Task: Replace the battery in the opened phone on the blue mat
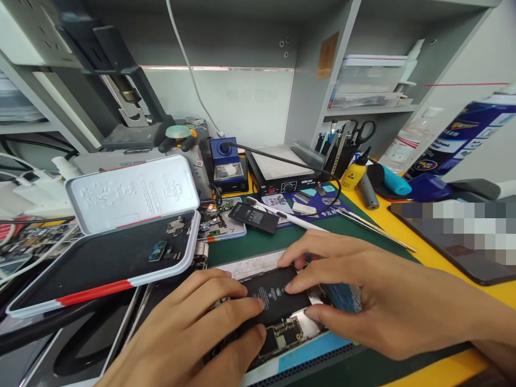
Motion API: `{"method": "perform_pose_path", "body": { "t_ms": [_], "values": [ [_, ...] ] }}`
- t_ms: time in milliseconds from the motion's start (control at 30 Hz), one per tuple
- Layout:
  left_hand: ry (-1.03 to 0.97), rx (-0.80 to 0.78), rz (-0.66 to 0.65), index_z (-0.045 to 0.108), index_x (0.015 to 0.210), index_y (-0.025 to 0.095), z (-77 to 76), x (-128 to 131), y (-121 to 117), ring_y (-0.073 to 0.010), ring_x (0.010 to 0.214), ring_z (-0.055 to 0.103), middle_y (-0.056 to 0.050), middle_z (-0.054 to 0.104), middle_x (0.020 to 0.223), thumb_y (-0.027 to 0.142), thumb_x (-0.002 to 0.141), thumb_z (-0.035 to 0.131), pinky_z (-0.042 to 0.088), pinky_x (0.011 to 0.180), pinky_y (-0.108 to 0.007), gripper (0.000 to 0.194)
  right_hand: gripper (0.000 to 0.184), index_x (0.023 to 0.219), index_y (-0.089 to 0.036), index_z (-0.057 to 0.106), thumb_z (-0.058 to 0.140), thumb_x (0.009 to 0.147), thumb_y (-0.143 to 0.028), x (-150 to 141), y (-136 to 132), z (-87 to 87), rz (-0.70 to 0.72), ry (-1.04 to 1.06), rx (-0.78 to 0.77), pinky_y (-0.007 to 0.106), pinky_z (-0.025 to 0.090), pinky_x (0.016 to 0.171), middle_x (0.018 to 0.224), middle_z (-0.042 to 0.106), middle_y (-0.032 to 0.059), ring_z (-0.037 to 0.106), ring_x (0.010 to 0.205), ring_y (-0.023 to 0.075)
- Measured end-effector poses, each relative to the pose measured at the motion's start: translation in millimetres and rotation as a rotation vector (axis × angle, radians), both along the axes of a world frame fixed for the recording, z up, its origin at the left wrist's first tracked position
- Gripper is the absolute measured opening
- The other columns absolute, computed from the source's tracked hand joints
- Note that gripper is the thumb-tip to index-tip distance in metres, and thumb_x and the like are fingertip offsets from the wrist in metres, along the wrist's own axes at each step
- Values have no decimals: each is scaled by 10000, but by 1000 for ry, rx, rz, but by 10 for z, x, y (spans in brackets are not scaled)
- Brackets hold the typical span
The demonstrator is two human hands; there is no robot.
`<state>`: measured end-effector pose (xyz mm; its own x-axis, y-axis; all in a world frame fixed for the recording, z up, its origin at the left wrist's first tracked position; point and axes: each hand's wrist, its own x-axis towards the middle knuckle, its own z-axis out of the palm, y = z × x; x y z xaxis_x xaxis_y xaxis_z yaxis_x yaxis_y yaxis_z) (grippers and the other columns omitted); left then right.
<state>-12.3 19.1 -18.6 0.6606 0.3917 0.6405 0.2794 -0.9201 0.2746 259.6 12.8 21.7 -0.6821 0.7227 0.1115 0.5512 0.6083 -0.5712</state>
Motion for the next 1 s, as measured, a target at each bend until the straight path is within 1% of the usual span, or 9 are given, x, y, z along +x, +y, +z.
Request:
{"method": "perform_pose_path", "body": {
  "t_ms": [133,300,467,567,667,733,833,900,1000],
  "values": [
    [65,81,-24,655,985,227,-41,-20,-11,-186,897,747,27,812,969,231,1037,526,623,825,-307,139,289,1097,-237,767,717,829,-140,-16,-14,21,-1,-13,-29,299,512,982,1228,667,75,629,1180,223],
    [85,90,-11,626,1035,225,-40,-34,18,-179,863,741,30,813,992,252,1066,466,623,781,-299,165,304,1082,-280,793,675,855,-116,-39,-38,23,37,-13,-2,287,485,1009,1308,626,52,618,1187,192],
    [73,137,-23,638,1060,223,-82,-29,13,-199,868,734,15,806,985,265,1048,507,612,757,-310,138,325,1080,-253,798,623,856,-96,-40,-35,26,103,-38,66,330,480,1028,1250,655,59,639,1096,195],
    [59,161,19,662,1053,233,-157,4,3,-217,852,721,-4,792,968,264,1005,566,594,757,-332,111,323,1103,-245,791,602,874,-119,-39,-20,37,146,-84,95,377,475,1036,1218,664,78,634,1089,220],
    [78,176,22,680,1086,228,-205,18,-13,-241,848,709,-33,777,964,222,949,573,592,761,-355,173,325,1117,-227,781,582,888,-111,-43,-14,41,184,-97,143,355,485,993,1189,678,91,634,1106,225],
    [138,145,-1,677,1142,222,-190,1,-35,-273,886,704,-62,766,998,184,885,545,597,774,-383,291,312,1100,-225,783,589,885,-109,-49,-19,37,180,-85,170,340,494,959,1186,687,92,642,1093,223],
    [255,21,1,651,1187,224,-111,-42,-90,-311,990,682,-93,730,1087,121,759,536,606,854,-428,455,272,1075,-210,788,595,901,-130,-61,-25,26,146,-59,185,342,512,915,1190,694,102,662,1039,225],
    [295,-59,-2,630,1188,233,-55,-60,-132,-316,1053,658,-100,696,1140,89,730,544,602,909,-444,488,252,1058,-188,792,584,922,-148,-67,-20,18,140,-42,190,346,521,886,1175,704,116,668,1013,229],
    [276,-146,-19,622,1176,253,-9,-53,-177,-311,1104,626,-98,660,1168,83,744,551,600,927,-448,469,252,1042,-180,797,570,937,-153,-67,-8,9,145,-28,184,354,517,882,1172,712,126,667,1025,234]
  ]
}}
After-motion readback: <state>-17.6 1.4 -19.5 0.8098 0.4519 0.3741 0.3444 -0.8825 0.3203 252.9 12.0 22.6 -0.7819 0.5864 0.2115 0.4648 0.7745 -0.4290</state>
